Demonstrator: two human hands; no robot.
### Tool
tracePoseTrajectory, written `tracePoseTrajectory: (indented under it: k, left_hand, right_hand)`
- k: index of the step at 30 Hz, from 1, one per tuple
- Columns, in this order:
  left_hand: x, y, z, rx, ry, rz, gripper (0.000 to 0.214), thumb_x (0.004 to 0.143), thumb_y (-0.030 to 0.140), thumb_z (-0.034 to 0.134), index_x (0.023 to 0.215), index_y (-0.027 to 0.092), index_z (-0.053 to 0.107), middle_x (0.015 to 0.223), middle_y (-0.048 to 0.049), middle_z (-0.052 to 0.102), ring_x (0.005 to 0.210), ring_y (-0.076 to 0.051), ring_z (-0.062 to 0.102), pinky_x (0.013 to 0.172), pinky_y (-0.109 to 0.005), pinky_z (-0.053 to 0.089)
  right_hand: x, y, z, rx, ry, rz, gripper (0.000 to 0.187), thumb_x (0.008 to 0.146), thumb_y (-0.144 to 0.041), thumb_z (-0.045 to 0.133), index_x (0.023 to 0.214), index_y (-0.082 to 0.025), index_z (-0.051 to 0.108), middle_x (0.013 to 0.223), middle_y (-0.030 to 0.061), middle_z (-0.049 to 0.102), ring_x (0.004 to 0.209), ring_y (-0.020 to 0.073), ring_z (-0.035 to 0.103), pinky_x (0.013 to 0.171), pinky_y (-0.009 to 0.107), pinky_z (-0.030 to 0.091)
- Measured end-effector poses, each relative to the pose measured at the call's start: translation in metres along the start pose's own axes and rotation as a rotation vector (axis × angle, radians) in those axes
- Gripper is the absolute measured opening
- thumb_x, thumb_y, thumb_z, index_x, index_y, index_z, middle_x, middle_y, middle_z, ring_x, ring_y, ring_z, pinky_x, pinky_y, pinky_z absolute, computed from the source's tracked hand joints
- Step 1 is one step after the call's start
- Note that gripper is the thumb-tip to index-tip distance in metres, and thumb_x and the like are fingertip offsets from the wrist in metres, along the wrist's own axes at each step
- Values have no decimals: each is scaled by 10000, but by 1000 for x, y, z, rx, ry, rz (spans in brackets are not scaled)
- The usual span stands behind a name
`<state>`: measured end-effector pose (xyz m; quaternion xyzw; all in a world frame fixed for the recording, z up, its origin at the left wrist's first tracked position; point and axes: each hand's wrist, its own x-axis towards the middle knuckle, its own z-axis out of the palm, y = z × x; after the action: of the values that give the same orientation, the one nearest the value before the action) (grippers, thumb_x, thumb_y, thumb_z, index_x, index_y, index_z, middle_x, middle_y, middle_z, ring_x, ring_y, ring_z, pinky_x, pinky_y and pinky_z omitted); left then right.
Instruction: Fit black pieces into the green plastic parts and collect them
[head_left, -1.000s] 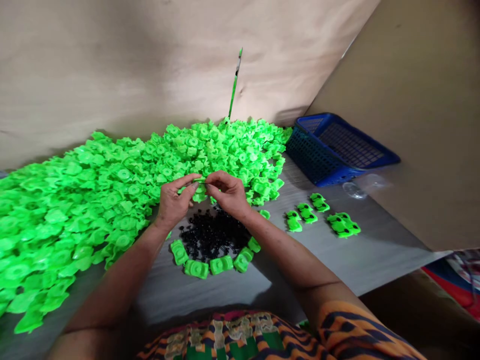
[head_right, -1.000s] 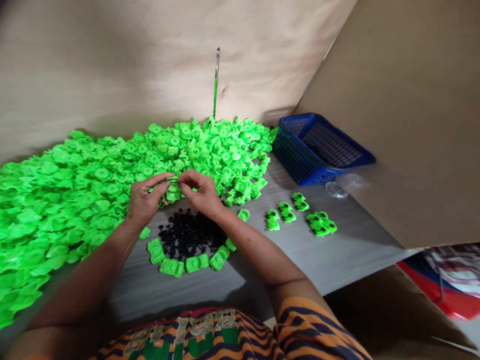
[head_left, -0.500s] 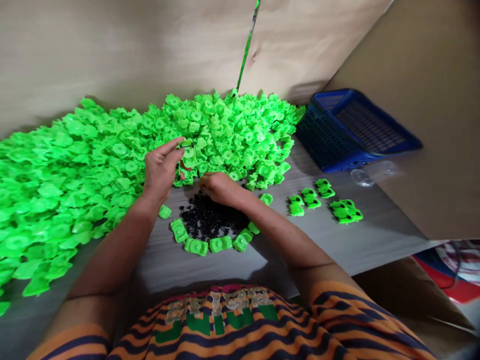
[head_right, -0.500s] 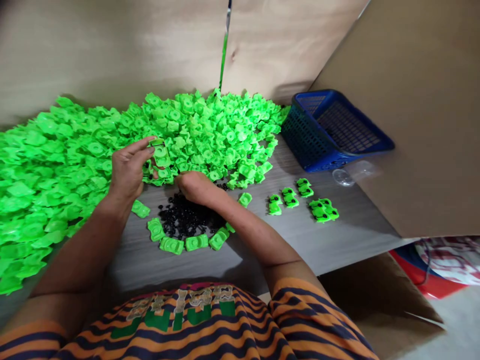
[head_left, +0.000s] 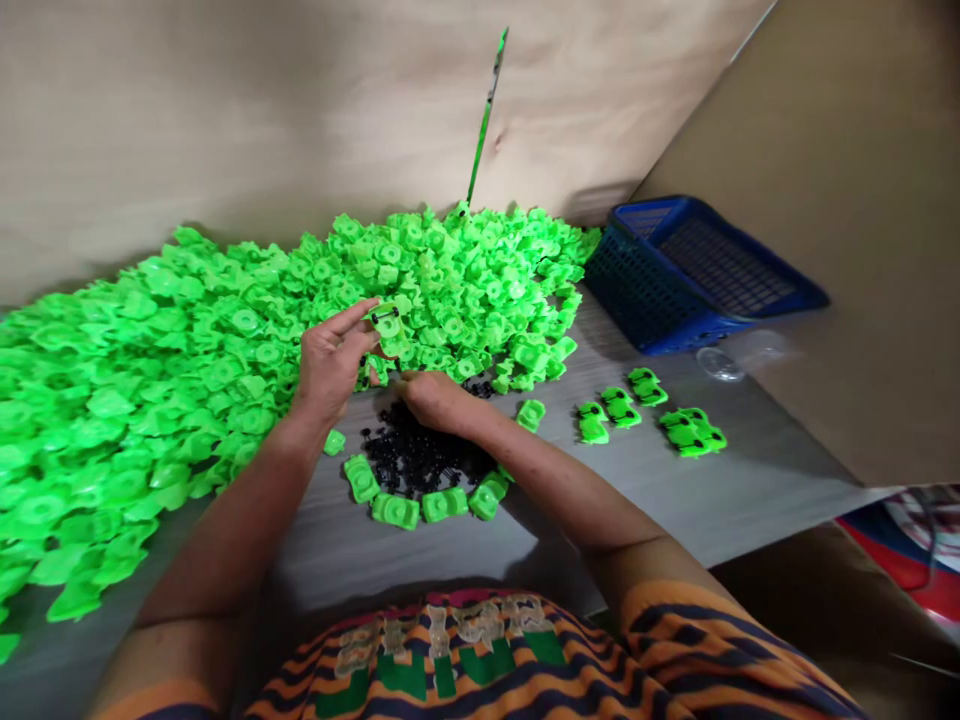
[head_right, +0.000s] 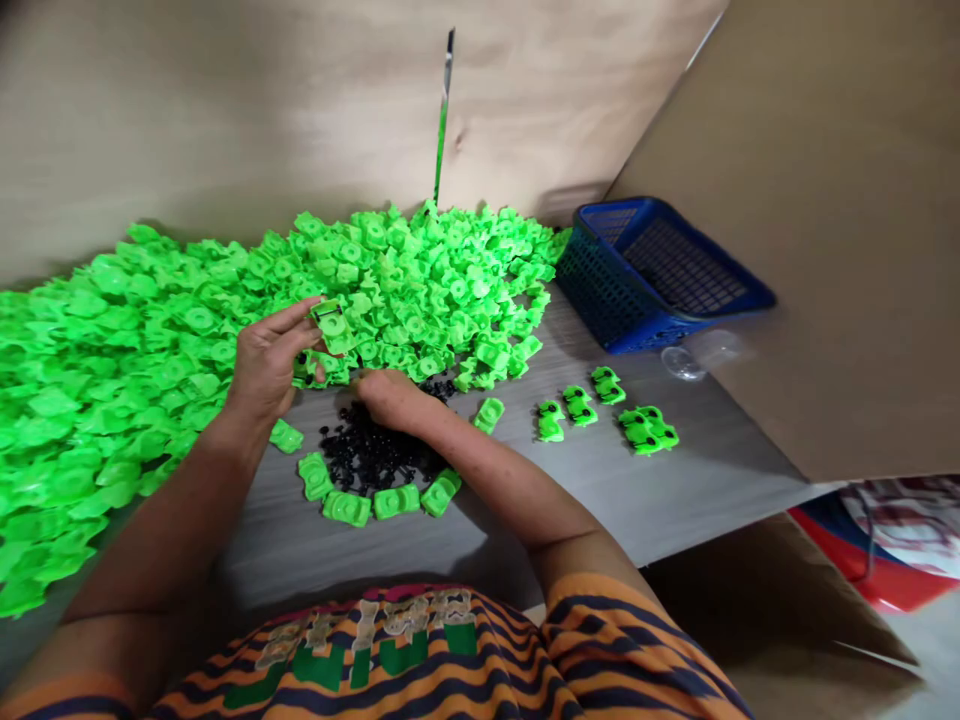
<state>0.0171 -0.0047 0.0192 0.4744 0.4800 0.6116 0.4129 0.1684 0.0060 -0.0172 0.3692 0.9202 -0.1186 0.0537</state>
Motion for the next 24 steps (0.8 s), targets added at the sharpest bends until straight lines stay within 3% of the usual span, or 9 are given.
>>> tracePoseTrajectory:
  k: [5, 8, 12, 16, 19, 24]
  left_hand:
    - [1, -1, 1, -9, 14, -30, 411, 625, 296, 723, 1001, 167, 830, 628, 18, 653, 507, -144, 593, 338, -200, 386]
    - [3, -3, 0, -11, 28, -48, 433, 631, 296, 723, 1027, 156, 827, 605, 25, 622, 514, -150, 603, 347, -201, 393]
    - [5, -4, -2, -12, 38, -81, 449, 622, 307, 725, 1032, 152, 822, 658, 3, 665, 560, -177, 650, 347, -204, 402]
    - [1, -2, 0, -15, -2, -93, 444, 626, 295, 727, 1039, 161, 823, 732, -18, 707, 569, -178, 668, 342, -202, 405]
    - [-2, 0, 2, -26, -22, -107, 464, 626, 288, 734, 1067, 174, 821, 762, -24, 729, 573, -185, 684, 338, -200, 402]
    - [-6, 1, 4, -30, -71, -121, 507, 605, 271, 718, 1095, 181, 811, 829, -41, 757, 590, -186, 691, 337, -196, 415]
  right_hand:
    - [2, 4, 4, 123, 67, -42, 307, 924, -16, 487, 1079, -111, 734, 1101, 156, 738, 984, 225, 683, 769, 284, 439]
    - [-3, 14, -1, 288, 144, -115, 258, 828, 19, 530, 926, -125, 721, 970, 103, 730, 892, 187, 643, 766, 260, 436]
    - [-18, 30, -19, 657, 296, -127, 162, 757, -26, 556, 786, -157, 647, 728, -12, 613, 675, 119, 532, 652, 226, 398]
    - [-28, 33, -35, 1043, 538, -113, 40, 800, -178, 603, 763, -172, 618, 658, -42, 553, 595, 91, 478, 586, 217, 377]
    - [-26, 27, -35, 1108, 675, -86, 48, 781, -212, 631, 750, -175, 630, 660, -36, 572, 602, 91, 483, 582, 219, 389]
    - [-21, 20, -29, 1032, 742, -57, 52, 776, -175, 603, 743, -173, 642, 671, -28, 602, 630, 97, 513, 601, 214, 408]
